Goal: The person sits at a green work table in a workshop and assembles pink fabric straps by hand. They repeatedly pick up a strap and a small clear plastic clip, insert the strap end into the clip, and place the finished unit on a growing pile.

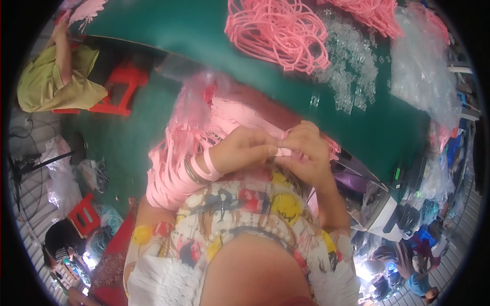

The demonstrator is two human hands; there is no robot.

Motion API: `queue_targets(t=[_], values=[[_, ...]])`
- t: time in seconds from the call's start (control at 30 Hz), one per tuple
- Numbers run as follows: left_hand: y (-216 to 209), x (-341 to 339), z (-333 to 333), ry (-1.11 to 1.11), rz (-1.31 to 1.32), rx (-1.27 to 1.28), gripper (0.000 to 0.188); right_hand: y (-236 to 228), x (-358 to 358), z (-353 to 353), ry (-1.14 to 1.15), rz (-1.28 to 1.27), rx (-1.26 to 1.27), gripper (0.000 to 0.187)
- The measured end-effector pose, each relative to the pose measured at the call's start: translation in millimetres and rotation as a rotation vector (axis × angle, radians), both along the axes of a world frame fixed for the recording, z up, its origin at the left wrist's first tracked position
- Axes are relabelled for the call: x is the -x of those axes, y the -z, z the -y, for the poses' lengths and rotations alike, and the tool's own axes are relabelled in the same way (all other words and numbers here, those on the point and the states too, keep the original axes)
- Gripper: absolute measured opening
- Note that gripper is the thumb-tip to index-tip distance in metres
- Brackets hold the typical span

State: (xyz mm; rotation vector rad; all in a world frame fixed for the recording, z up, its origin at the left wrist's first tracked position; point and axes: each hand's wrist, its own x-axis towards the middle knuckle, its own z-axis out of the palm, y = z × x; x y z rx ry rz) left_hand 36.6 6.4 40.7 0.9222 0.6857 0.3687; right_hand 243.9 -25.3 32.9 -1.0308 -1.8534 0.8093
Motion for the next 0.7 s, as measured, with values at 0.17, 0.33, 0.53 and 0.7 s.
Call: queue_targets(t=[0.17, 0.33, 0.53, 0.7], values=[[-3.6, 0.9, -2.7, 0.069, -0.101, -0.011, 0.021, 1.2, 4.5, 7.5, 0.06, 0.0, 0.014, 0.026], [0.6, 3.2, -1.4, 0.079, -0.078, -0.125, 0.021, 3.9, 6.9, 13.2, 0.087, 0.025, -0.03, 0.026], [16.7, -0.6, 10.8, -0.124, -0.144, -0.715, 0.017, -2.1, 9.9, 14.2, 0.118, 0.045, 0.204, 0.02], [9.0, 0.0, 11.5, -0.149, -0.279, -1.016, 0.017, -4.1, 14.2, 14.0, 0.166, 0.033, 0.209, 0.013]])
